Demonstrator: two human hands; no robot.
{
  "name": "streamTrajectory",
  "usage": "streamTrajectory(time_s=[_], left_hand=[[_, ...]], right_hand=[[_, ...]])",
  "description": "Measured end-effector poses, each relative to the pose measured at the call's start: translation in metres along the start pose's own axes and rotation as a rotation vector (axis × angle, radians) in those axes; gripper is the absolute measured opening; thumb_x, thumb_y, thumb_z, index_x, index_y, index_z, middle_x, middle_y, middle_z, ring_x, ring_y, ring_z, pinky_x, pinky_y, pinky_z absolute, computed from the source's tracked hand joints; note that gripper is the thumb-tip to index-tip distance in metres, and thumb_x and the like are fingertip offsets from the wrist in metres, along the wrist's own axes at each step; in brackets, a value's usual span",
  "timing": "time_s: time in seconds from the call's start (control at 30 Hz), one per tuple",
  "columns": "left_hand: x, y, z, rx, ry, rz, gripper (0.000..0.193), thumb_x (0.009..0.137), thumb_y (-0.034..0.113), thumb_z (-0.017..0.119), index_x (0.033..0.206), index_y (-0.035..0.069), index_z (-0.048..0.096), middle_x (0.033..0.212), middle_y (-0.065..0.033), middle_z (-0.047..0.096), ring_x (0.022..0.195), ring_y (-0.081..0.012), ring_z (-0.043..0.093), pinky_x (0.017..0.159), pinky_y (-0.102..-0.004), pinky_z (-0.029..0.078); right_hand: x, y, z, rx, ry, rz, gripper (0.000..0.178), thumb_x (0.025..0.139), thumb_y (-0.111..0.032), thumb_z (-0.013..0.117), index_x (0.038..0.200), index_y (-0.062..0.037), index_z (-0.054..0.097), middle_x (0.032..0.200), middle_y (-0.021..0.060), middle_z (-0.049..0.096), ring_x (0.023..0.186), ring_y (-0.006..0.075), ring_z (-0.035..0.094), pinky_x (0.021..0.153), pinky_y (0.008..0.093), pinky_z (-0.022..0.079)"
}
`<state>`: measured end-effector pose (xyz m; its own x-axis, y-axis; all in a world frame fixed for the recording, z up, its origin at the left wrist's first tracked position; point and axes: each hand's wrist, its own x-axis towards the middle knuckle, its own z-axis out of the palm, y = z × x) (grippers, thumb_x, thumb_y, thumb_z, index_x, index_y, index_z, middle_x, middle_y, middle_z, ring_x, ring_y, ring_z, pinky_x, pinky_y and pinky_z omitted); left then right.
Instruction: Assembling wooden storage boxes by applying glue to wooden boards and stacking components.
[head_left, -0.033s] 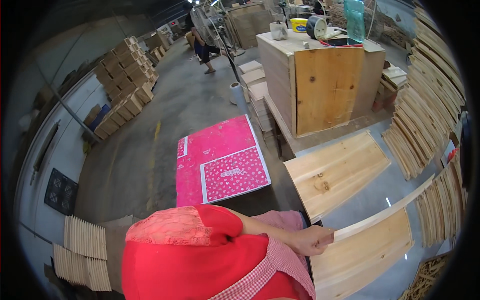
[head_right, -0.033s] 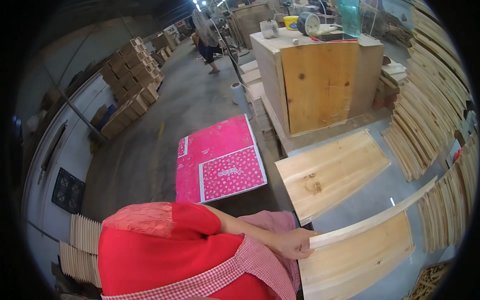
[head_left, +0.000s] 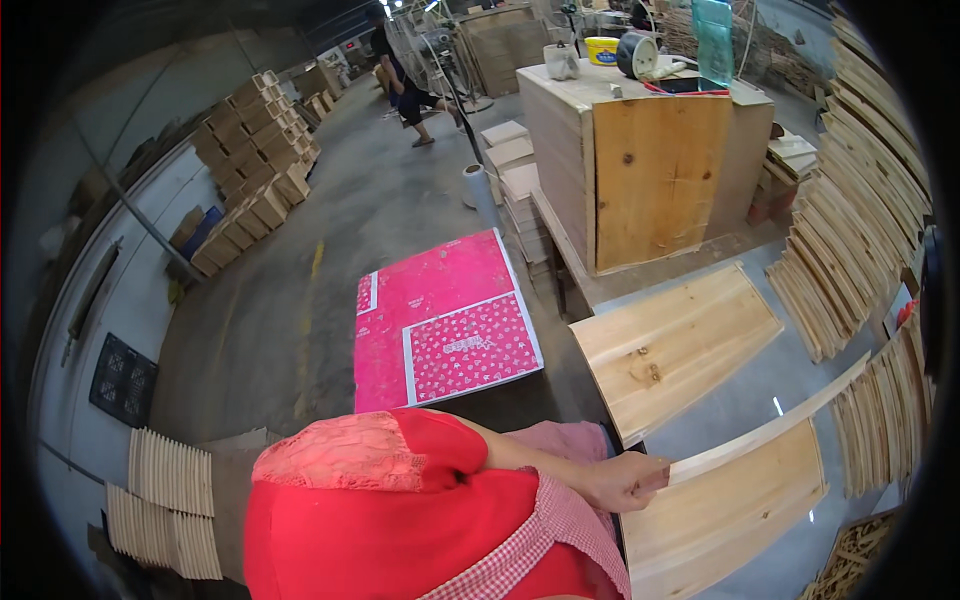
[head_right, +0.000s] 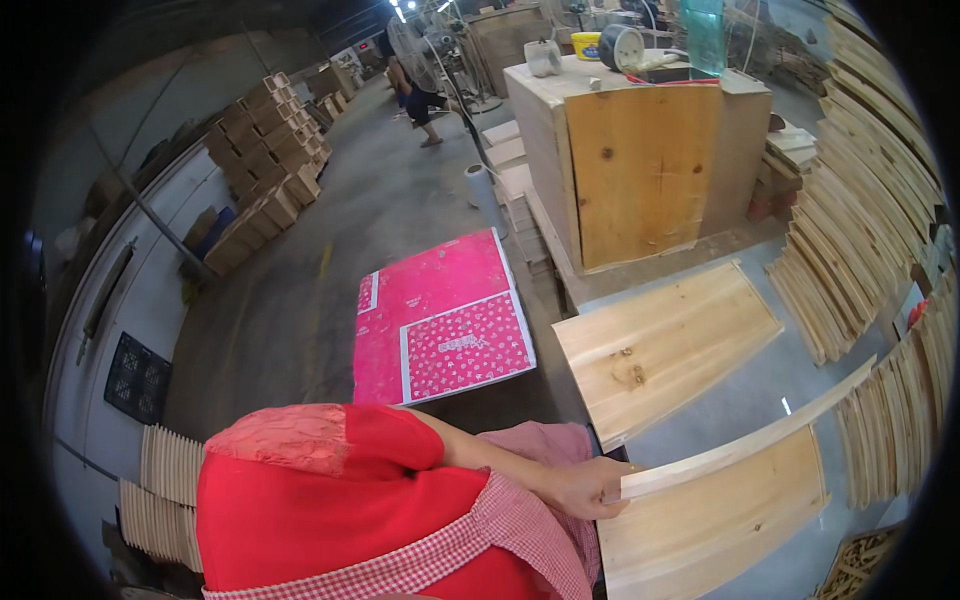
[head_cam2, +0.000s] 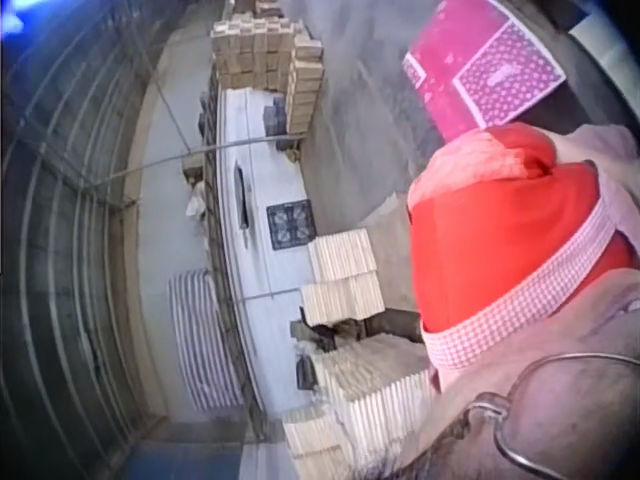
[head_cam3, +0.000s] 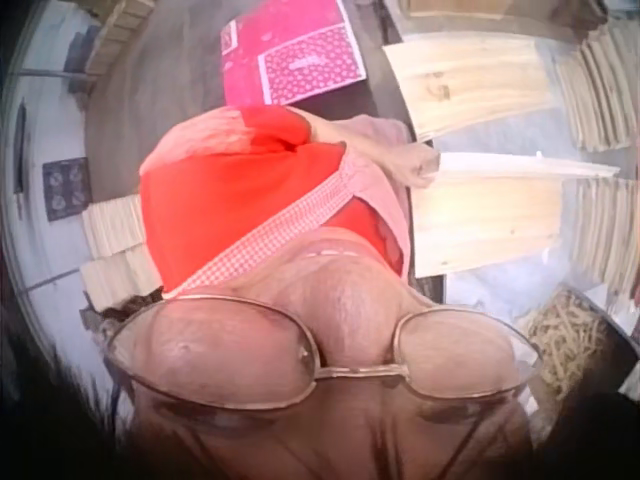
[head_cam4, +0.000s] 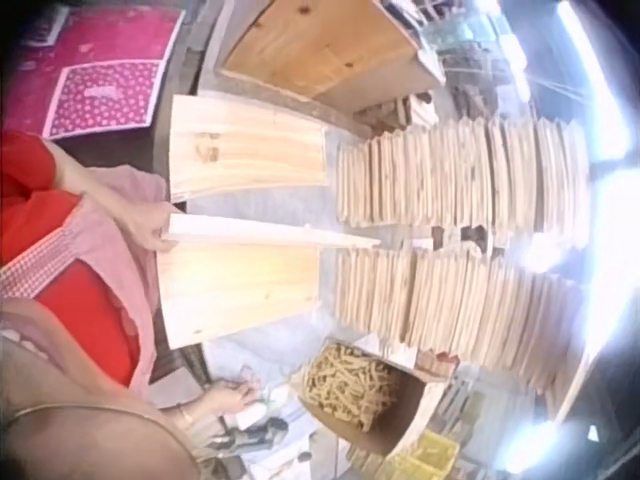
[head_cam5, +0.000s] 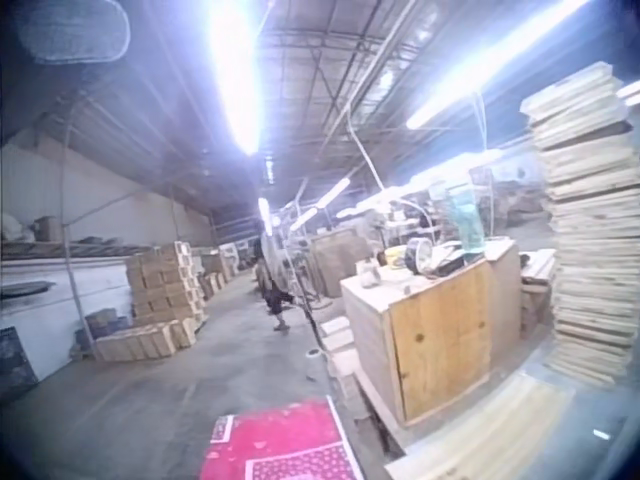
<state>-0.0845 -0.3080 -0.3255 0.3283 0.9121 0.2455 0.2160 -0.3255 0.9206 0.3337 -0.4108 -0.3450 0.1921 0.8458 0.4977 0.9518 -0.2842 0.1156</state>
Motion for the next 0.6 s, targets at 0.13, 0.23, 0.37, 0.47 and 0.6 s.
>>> streamTrajectory(time_s=[0.13, 0.23, 0.37, 0.47, 0.6], left_hand=[[-0.006, 0.005, 0.007, -0.029, 0.097, 0.038, 0.019, 0.075, 0.004, 0.054, 0.092, 0.002, 0.045, 0.069, -0.0147, 0.044, 0.063, -0.0290, 0.052, 0.059, -0.0388, 0.043], [-0.003, -0.003, 0.014, -0.015, 0.025, 0.079, 0.018, 0.076, 0.005, 0.055, 0.092, 0.003, 0.048, 0.070, -0.0163, 0.047, 0.064, -0.0290, 0.054, 0.060, -0.0408, 0.045], [-0.017, 0.008, -0.012, 0.170, -0.123, -0.366, 0.018, 0.086, 0.019, 0.063, 0.089, 0.002, 0.062, 0.064, -0.0088, 0.059, 0.055, -0.0214, 0.055, 0.049, -0.0382, 0.045], [-0.021, 0.007, -0.034, 0.458, -0.124, -0.752, 0.032, 0.093, 0.029, 0.065, 0.108, 0.000, 0.066, 0.088, -0.0126, 0.068, 0.084, -0.0183, 0.064, 0.075, -0.0335, 0.054], [-0.007, 0.002, -0.023, 0.074, 0.127, -0.314, 0.027, 0.090, 0.005, 0.066, 0.114, -0.006, 0.062, 0.109, -0.0098, 0.065, 0.098, -0.0174, 0.061, 0.088, -0.0313, 0.049]], right_hand=[[0.005, 0.031, 0.017, 0.397, -0.168, 0.223, 0.027, 0.083, -0.009, 0.059, 0.105, 0.0039, 0.069, 0.119, 0.0259, 0.061, 0.109, 0.0455, 0.056, 0.095, 0.0523, 0.045], [0.008, 0.010, 0.031, 0.765, -0.332, 0.501, 0.032, 0.089, -0.011, 0.051, 0.115, 0.0044, 0.060, 0.127, 0.0246, 0.057, 0.113, 0.0415, 0.056, 0.098, 0.0483, 0.045], [0.000, 0.024, 0.057, 1.594, -0.116, 1.093, 0.045, 0.107, -0.019, 0.027, 0.144, 0.0042, 0.035, 0.147, 0.0204, 0.043, 0.119, 0.0277, 0.054, 0.102, 0.0386, 0.044], [0.032, -0.025, 0.036, 0.246, 0.138, 0.166, 0.028, 0.092, -0.016, 0.055, 0.117, -0.0052, 0.064, 0.111, 0.0170, 0.065, 0.101, 0.0344, 0.060, 0.092, 0.0445, 0.045], [-0.034, -0.048, -0.039, 0.169, 0.388, 0.442, 0.038, 0.085, -0.014, 0.066, 0.121, -0.0029, 0.059, 0.119, 0.0157, 0.062, 0.115, 0.0343, 0.054, 0.100, 0.0443, 0.038]])
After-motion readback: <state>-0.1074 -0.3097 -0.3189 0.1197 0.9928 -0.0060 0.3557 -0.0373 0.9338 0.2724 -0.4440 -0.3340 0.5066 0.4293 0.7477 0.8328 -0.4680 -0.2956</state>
